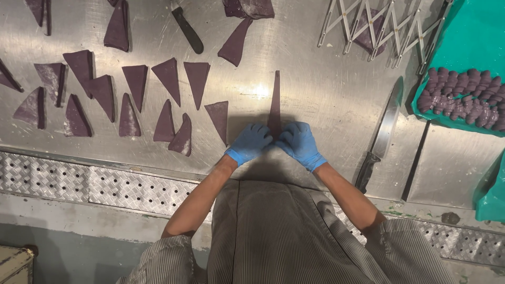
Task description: Rolling purple dough triangles into small crescent shapes on a stainless steel table.
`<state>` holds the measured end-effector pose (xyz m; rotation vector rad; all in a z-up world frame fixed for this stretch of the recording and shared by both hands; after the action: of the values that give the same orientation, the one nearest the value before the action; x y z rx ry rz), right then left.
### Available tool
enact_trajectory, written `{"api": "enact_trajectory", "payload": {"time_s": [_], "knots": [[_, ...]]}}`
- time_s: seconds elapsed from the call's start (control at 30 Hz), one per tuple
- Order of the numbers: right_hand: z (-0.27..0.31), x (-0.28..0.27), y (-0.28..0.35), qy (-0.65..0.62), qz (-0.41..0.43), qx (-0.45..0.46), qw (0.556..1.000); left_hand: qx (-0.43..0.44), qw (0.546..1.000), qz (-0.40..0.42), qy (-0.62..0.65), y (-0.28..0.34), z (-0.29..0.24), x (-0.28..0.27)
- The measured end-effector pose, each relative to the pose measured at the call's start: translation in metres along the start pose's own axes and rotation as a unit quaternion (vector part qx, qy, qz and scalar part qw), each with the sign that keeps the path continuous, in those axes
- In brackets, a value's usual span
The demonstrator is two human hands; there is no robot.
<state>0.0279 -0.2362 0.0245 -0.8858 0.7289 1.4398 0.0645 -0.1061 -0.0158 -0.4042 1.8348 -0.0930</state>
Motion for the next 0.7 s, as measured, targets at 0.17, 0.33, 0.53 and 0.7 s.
{"api": "enact_trajectory", "payload": {"time_s": [0.17,0.33,0.53,0.7], "knots": [[0.002,-0.007,-0.001,-0.014,-0.042,-0.021,0.999,-0.030,0.999,-0.023,0.024,0.002,0.008,-0.008],[-0.005,-0.001,0.000,-0.036,-0.037,0.049,0.997,-0.097,0.992,-0.049,0.066,-0.002,0.013,-0.012],[-0.008,-0.004,-0.004,-0.070,-0.068,0.114,0.989,-0.167,0.978,-0.084,0.092,-0.001,0.014,-0.015],[-0.006,-0.011,-0.001,-0.067,-0.076,0.074,0.992,-0.206,0.971,-0.087,0.088,-0.007,0.023,-0.017]]}}
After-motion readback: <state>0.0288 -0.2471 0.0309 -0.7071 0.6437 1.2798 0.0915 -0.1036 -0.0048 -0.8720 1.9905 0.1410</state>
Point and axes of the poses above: each hand's wrist, its own y-axis away from the middle knuckle, its own x-axis out of the palm, z = x × y, the point moved 8 cm from there along -y, towards the middle knuckle, and after that the axes turned 10 degrees about x, right-handed, at the moved point
